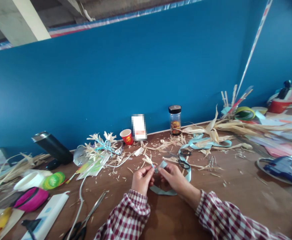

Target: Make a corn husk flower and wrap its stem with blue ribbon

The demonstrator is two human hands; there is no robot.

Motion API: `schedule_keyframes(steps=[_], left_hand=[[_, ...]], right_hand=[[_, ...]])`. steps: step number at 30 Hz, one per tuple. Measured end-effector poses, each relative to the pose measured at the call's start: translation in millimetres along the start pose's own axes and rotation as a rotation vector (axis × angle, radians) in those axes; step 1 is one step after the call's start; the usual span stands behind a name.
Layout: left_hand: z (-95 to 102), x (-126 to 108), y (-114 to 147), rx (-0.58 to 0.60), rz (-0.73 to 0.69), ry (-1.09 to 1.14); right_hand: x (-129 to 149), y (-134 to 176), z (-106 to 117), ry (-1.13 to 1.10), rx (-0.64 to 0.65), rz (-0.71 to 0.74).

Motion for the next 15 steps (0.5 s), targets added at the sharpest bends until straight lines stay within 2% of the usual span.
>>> schedule_keyframes(steps=[5,10,15], left_hand=[[1.9,-7.1,0.8,-0.012,-0.064,-0.074],[3.0,-5.8,-0.3,-0.023,-0.074,-0.087],[4.0,-4.6,-0.4,-0.038,-0.070,-0.050]], right_hand=[[3.5,0.9,1.9,-0.050,-0.021,0.017],[1.7,2.1,-0.2,-0.127,-0.010,-0.011],[-1.7,2.6,2.8,-0.215,-0.056,-0.028]])
Point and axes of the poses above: each hand's wrist, its own y-axis away from the middle knuckle, its own z-axis out of the back of the hand, x = y × z, the point moved 9 cm from there along -y, towards the middle knuckle, and after that the axes turned 3 degrees about -y, right-handed, at the moved point
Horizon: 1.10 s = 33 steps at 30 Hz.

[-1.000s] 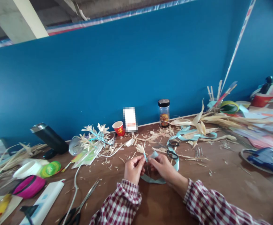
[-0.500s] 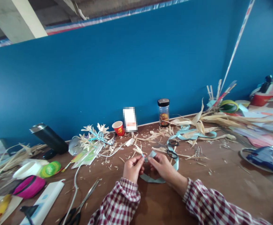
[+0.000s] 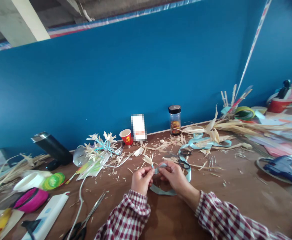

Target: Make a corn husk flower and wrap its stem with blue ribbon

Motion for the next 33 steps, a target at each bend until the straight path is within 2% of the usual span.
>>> schedule_keyframes(steps=[10,18,23,30,33], left_hand=[[2.8,-0.6,-0.2,-0.035,-0.006,-0.045],[2.4,5.3,0.8,-0.050,0.054,0.021],[3.7,8.4,0.6,-0.060,0.074,0.049],[-8.9,17.1,-1.4,0.077,0.154,0.177],[-9.3,18.4,-2.1,0.082,0.159,0.202]], right_hand=[[-7.2,4.0,-0.4,-0.033,-0.054,-0.062],[-4.1,3.3,-4.4,0.001,0.010,-0.003],[-6.2,4.6,-5.1,0.036,0.022,-0.056],[-3.0,5.9,-5.0,0.071,0.012,-0.008],[-3.9,5.8,-4.6,0.091,0.008,-0.016]])
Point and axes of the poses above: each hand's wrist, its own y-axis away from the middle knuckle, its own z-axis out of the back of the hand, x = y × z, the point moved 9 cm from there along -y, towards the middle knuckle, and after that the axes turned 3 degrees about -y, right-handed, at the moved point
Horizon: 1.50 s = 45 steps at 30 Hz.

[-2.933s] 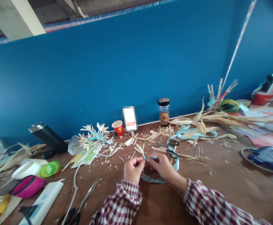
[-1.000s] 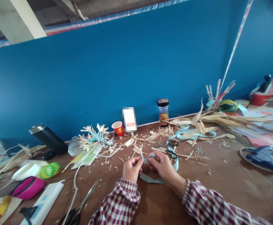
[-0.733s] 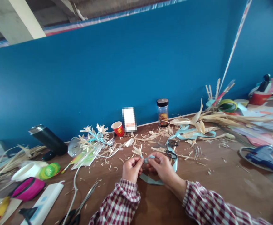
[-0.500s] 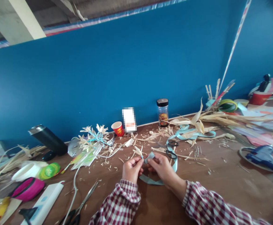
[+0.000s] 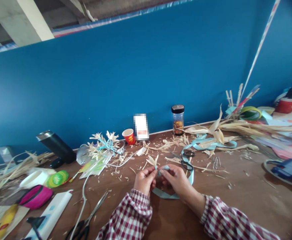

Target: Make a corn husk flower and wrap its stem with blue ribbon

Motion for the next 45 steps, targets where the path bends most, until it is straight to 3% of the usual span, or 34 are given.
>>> schedule_keyframes(steps=[20,36,45], left_hand=[[9.6,2.5,0.8,-0.086,0.025,-0.033],[9.0,3.5,-3.2,-0.083,-0.003,-0.019],[5.3,5.9,-4.1,0.001,0.043,0.074]], right_hand=[[1.7,2.7,3.2,0.083,-0.046,0.019],[11.6,5.8,0.3,0.171,-0.024,0.086],[10.4,4.7,1.2,0.166,-0.010,0.080]])
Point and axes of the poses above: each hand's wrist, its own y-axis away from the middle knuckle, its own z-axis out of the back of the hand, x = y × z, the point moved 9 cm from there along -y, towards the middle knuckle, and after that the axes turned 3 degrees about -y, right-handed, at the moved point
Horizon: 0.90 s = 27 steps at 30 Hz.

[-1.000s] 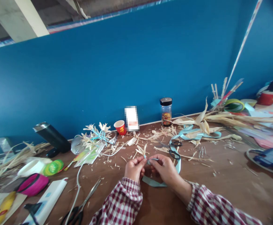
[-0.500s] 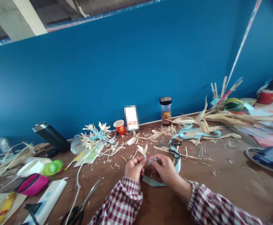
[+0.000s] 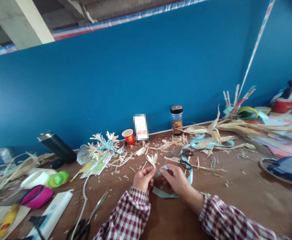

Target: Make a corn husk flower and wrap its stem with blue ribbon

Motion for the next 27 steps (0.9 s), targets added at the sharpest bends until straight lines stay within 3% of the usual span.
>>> schedule_keyframes(steps=[10,19,27], left_hand=[[-3.2,-7.0,4.2,-0.021,0.002,0.019],[-13.5,-9.5,15.7,0.095,0.143,0.103],[-0.7,-18.1,14.4,0.021,0.030,-0.003]], right_hand=[[5.8,3.9,1.3,0.123,-0.043,0.075],[19.3,3.0,10.7,0.144,-0.065,0.127],[25.1,8.1,10.5,0.123,-0.078,0.145]])
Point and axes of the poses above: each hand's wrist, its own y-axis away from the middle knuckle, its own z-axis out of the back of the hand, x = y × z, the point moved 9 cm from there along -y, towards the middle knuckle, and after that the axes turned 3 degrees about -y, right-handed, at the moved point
